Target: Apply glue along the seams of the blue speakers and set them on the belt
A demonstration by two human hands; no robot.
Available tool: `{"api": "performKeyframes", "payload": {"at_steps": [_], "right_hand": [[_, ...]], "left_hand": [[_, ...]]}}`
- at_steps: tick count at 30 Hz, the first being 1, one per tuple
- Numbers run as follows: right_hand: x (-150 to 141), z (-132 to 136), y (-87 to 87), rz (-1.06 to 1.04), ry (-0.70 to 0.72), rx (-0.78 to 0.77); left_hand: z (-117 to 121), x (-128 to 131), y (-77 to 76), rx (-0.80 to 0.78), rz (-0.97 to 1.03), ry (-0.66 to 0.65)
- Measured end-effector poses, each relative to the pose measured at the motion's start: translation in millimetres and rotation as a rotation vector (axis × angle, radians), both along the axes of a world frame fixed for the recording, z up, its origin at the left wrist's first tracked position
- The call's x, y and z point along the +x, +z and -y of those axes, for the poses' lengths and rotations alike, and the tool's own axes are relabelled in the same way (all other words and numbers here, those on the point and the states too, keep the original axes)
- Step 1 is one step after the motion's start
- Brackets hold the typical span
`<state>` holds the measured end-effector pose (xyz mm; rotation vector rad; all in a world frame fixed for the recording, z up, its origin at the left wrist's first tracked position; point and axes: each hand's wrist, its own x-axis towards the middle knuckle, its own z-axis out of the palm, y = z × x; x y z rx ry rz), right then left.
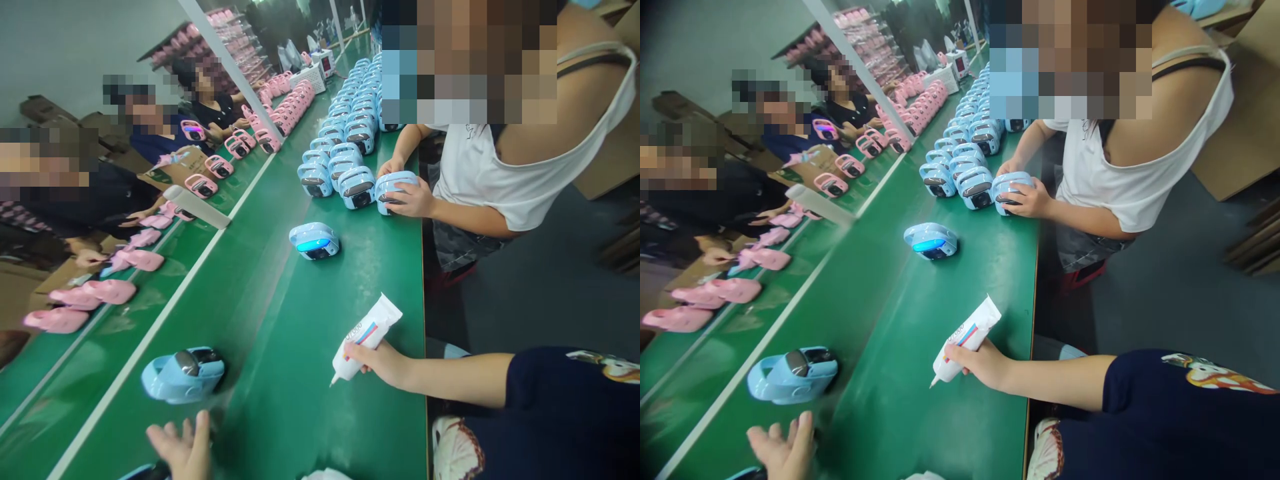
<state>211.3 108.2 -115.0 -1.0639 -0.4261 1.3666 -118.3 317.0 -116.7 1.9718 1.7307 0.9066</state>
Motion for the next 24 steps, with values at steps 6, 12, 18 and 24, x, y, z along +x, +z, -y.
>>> {"api": "performKeyframes", "payload": {"at_steps": [6, 12, 18, 24], "right_hand": [[-2, 1, 0.1, 0.048, -0.021, -0.02], [-4, 4, -3.0, 0.151, -0.044, -0.015], [-6, 5, -12.2, 0.256, -0.078, -0.007], [-9, 5, -21.2, 0.333, -0.118, -0.016]], "left_hand": [[77, 2, 9.8, -0.142, 0.194, 0.138], [94, 6, -0.7, -0.114, 0.092, 0.142], [88, -6, -10.2, -0.032, -0.039, 0.027], [88, -4, -20.5, 0.029, -0.15, -0.076]]}}
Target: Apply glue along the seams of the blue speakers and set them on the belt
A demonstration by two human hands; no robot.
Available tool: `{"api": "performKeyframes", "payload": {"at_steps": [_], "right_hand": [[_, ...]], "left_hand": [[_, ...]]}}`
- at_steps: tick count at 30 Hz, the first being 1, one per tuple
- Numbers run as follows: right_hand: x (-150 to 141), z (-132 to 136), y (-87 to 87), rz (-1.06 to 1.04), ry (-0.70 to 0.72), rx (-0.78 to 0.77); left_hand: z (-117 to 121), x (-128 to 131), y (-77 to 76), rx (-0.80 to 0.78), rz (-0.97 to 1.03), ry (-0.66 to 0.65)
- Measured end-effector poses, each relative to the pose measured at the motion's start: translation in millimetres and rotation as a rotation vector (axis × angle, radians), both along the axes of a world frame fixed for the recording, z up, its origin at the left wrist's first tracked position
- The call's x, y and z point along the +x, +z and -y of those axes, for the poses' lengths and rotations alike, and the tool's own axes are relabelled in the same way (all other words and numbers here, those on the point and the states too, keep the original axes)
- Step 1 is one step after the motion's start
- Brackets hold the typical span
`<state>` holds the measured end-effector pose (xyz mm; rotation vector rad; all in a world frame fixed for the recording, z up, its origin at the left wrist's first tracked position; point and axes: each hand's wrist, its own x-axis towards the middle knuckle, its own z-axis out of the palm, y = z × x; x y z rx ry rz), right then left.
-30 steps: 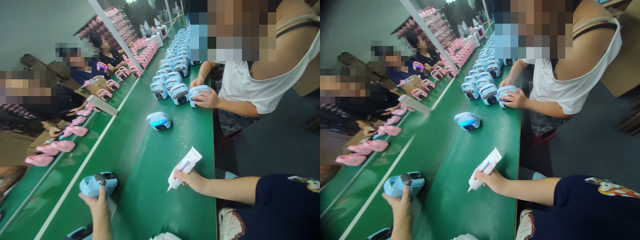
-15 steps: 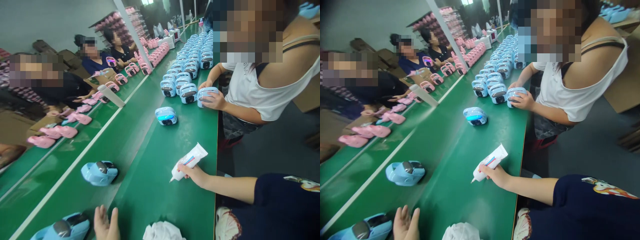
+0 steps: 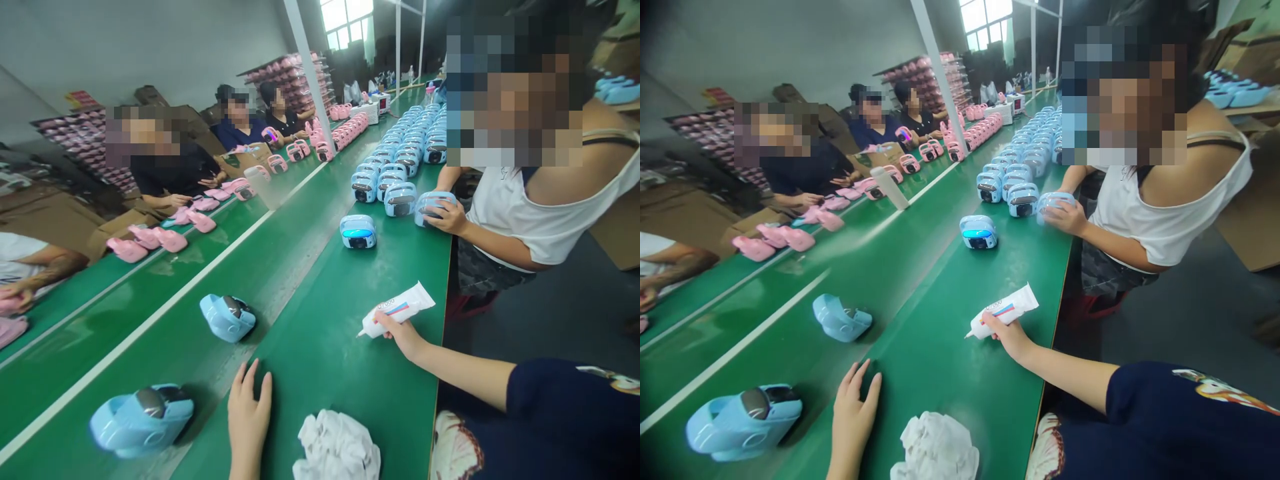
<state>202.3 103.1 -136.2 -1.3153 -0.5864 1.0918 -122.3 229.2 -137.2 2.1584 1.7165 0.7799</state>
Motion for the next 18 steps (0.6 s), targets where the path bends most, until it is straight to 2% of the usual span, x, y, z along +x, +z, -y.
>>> {"api": "performKeyframes", "payload": {"at_steps": [10, 18], "right_hand": [[-2, -2, -4.4, 0.069, 0.019, 0.015], [0, -5, -12.5, 0.1, 0.057, 0.019]], "left_hand": [[-2, -1, -9.7, 0.059, -0.137, -0.047], [-10, -5, -15.1, 0.109, -0.164, -0.066]]}}
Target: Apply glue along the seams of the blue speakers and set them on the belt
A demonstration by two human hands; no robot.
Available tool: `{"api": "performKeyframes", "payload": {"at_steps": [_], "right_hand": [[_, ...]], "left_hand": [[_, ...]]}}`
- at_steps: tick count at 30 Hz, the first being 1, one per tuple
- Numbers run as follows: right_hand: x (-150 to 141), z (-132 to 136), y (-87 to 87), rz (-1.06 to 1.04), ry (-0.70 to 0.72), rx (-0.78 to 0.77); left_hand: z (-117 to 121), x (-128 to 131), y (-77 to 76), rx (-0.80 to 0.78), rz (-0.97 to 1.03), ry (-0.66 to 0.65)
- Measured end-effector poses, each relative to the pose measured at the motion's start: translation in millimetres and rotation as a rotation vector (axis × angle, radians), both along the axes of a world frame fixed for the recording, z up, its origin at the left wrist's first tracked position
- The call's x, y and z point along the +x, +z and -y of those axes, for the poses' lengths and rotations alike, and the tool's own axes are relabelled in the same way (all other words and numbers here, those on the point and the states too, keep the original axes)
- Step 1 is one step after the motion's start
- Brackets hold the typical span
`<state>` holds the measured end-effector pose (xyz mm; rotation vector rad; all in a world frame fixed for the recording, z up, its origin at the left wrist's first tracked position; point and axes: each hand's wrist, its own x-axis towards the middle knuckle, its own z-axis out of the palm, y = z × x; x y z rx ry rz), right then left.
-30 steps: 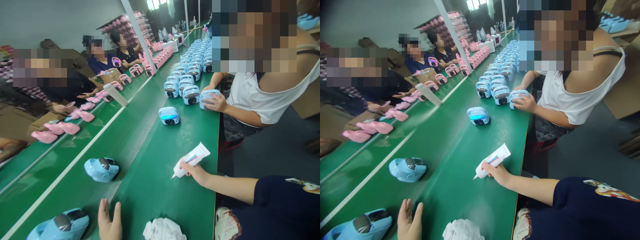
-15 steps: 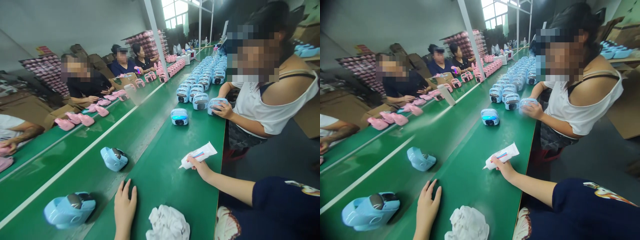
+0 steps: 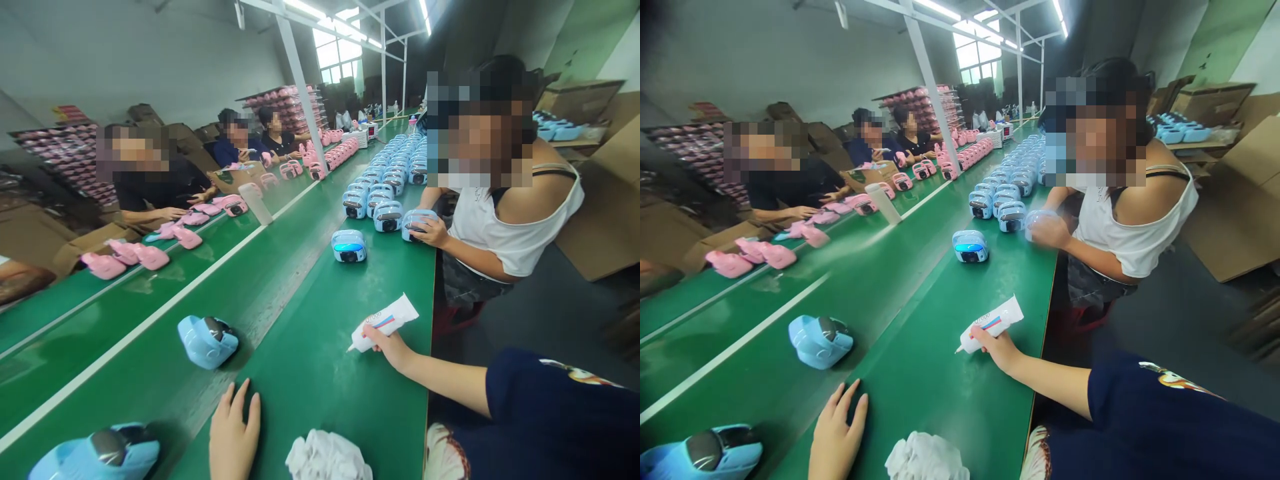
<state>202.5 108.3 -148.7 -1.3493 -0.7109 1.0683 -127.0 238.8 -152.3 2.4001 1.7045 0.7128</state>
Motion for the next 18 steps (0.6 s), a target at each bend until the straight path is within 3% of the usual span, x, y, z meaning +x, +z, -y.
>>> {"api": "performKeyframes", "payload": {"at_steps": [11, 18], "right_hand": [[-2, 11, 12.6, 0.003, -0.025, -0.016], [7, 12, -7.1, -0.03, -0.101, -0.025]], "left_hand": [[5, 4, 0.6, 0.089, 0.073, -0.053], [18, 1, -12.3, 0.063, -0.068, 0.023]]}}
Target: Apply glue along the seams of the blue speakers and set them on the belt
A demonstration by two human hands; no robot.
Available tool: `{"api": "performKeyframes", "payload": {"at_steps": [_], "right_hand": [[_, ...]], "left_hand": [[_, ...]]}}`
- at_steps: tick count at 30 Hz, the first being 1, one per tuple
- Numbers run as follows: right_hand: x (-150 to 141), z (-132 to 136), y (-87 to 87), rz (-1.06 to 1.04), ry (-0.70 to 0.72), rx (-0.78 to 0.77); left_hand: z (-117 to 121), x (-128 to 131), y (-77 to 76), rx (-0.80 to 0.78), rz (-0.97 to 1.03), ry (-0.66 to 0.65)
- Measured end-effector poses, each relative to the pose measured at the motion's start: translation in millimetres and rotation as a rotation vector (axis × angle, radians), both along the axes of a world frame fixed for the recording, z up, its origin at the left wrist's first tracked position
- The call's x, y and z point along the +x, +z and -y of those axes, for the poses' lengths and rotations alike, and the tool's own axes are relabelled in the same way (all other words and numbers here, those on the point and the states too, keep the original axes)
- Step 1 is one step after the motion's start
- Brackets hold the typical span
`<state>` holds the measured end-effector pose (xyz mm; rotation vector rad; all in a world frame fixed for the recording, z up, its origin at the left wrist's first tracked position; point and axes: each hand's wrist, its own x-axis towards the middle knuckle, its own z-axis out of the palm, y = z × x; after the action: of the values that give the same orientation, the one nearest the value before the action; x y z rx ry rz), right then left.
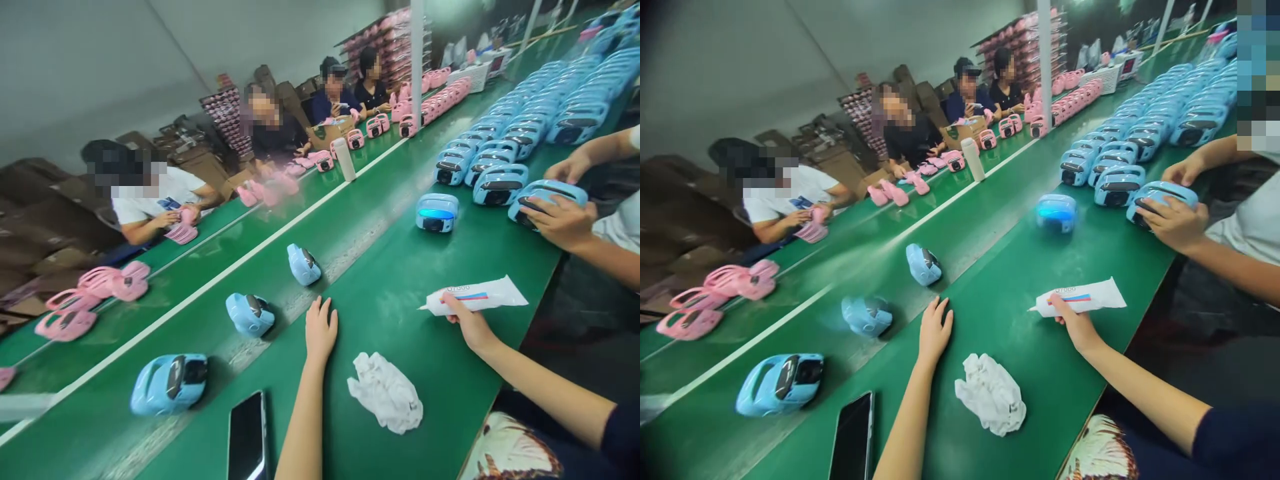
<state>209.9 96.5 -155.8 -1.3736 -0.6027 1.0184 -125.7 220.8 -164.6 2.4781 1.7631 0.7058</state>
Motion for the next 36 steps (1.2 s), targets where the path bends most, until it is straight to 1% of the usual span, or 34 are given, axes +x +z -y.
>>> {"api": "performKeyframes", "payload": {"at_steps": [2, 9, 15, 20, 24, 27, 29, 31, 34, 36], "right_hand": [[0, 0, -0.1, 0.002, -0.007, 0.019], [-6, 0, 14.7, 0.031, -0.019, 0.046], [-6, 1, 15.2, 0.013, -0.008, 0.039], [-5, -2, 15.7, -0.017, -0.011, 0.061], [-6, 2, 15.1, -0.061, -0.019, 0.084], [-4, -3, 20.2, -0.123, -0.009, 0.098], [4, -19, 31.6, -0.174, -0.005, 0.106], [18, -46, 51.4, -0.22, -0.015, 0.132], [45, -95, 92.8, -0.264, -0.045, 0.225], [58, -119, 121.2, -0.274, -0.057, 0.316]], "left_hand": [[2, 0, -0.8, 0.005, -0.006, 0.006], [-1, 3, 4.8, 0.026, 0.032, -0.034], [0, 2, 5.6, 0.018, 0.02, -0.021], [-1, 2, 5.9, 0.01, 0.031, -0.015], [-1, 2, 5.3, 0.002, 0.051, -0.008], [-1, 2, 5.5, -0.01, 0.063, -0.008], [-1, 2, 6.2, -0.018, 0.069, -0.007], [-2, 2, 7.0, -0.024, 0.078, -0.005], [-2, 3, 9.0, -0.03, 0.101, -0.005], [-2, 3, 10.8, -0.034, 0.124, -0.008]]}}
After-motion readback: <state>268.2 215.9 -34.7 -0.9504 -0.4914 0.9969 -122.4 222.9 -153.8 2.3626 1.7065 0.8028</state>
